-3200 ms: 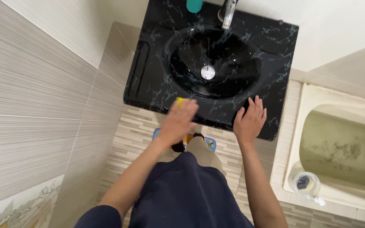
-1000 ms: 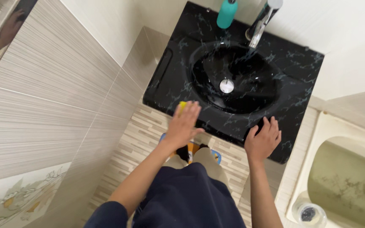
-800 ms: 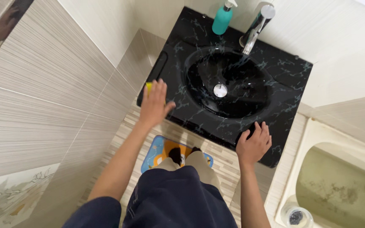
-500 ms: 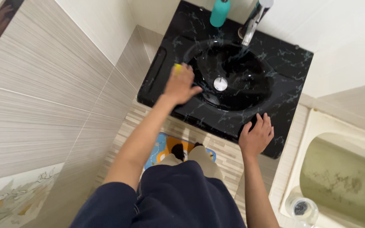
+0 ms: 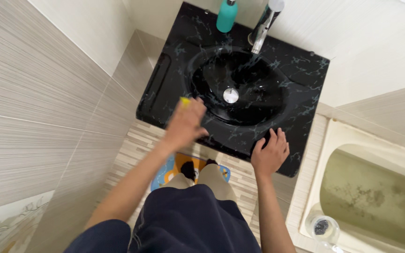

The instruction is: The person cleans a black marble bathroom sink using a yellow sponge. They wipe the sink basin, the surrounding countertop, and the faucet area repeatedly. A teal soap dispenser is visible on the counter but is not moved.

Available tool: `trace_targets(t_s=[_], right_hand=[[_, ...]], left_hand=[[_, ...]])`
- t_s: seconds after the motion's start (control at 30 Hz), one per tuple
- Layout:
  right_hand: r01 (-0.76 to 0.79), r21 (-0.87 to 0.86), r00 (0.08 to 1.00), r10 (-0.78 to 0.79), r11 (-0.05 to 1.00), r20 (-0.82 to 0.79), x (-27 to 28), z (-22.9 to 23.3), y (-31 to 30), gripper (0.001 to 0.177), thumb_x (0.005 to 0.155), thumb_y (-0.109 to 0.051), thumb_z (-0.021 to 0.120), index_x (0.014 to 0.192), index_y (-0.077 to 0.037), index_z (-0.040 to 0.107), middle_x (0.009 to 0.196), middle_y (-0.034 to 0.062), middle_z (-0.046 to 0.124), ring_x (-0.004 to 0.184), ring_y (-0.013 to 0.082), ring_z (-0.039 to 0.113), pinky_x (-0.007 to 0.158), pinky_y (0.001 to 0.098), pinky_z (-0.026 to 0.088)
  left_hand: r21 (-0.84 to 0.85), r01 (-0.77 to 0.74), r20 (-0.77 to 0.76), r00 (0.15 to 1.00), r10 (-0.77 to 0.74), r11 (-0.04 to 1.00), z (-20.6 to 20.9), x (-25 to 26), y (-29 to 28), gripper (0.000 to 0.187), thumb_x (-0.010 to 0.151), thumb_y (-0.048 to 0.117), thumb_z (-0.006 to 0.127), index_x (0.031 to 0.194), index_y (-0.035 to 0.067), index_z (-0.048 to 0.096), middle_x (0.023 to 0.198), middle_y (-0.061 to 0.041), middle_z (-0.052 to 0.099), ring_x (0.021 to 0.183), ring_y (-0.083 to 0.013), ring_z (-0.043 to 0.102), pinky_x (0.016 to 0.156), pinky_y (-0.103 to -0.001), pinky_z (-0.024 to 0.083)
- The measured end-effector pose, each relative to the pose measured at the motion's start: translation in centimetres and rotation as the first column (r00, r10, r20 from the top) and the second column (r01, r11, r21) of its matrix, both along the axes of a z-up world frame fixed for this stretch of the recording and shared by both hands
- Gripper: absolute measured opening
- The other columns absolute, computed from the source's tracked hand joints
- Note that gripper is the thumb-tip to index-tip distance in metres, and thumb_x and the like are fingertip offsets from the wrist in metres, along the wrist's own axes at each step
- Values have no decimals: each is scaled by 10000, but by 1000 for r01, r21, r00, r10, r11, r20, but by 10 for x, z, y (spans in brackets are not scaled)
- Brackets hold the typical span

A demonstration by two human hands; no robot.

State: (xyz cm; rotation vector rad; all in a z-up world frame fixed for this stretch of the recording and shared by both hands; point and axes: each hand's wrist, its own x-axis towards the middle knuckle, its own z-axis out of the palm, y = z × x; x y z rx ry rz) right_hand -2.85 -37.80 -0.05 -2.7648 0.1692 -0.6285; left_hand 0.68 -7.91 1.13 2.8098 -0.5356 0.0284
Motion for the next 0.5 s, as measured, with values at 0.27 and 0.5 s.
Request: trace_targets(t_s=[0.27, 0.5], right_hand=[[2, -7, 1000, -2, 1000, -7, -1, 1, 0, 392, 971, -190, 595, 1330, -42, 646, 1490, 169, 569, 1415, 317, 493, 1192, 486, 319], [-10, 2, 1000, 10, 1000, -22, -3, 2, 0, 418, 965, -189, 590, 1352, -40, 636, 1504, 167, 555, 1432, 321, 480, 1192, 502, 308]], left_hand=[[264, 17, -226, 973, 45, 964, 32, 69, -13, 729, 1020, 666, 458, 1225, 11, 705, 1428, -185, 582, 1465, -347, 418, 1296, -530, 215], [-116, 224, 68, 974, -217, 968, 9, -13, -129, 917, 879, 685, 598, 1451, -28, 527, 1543, -227, 463, 1456, -387, 387, 1219, -515, 276]])
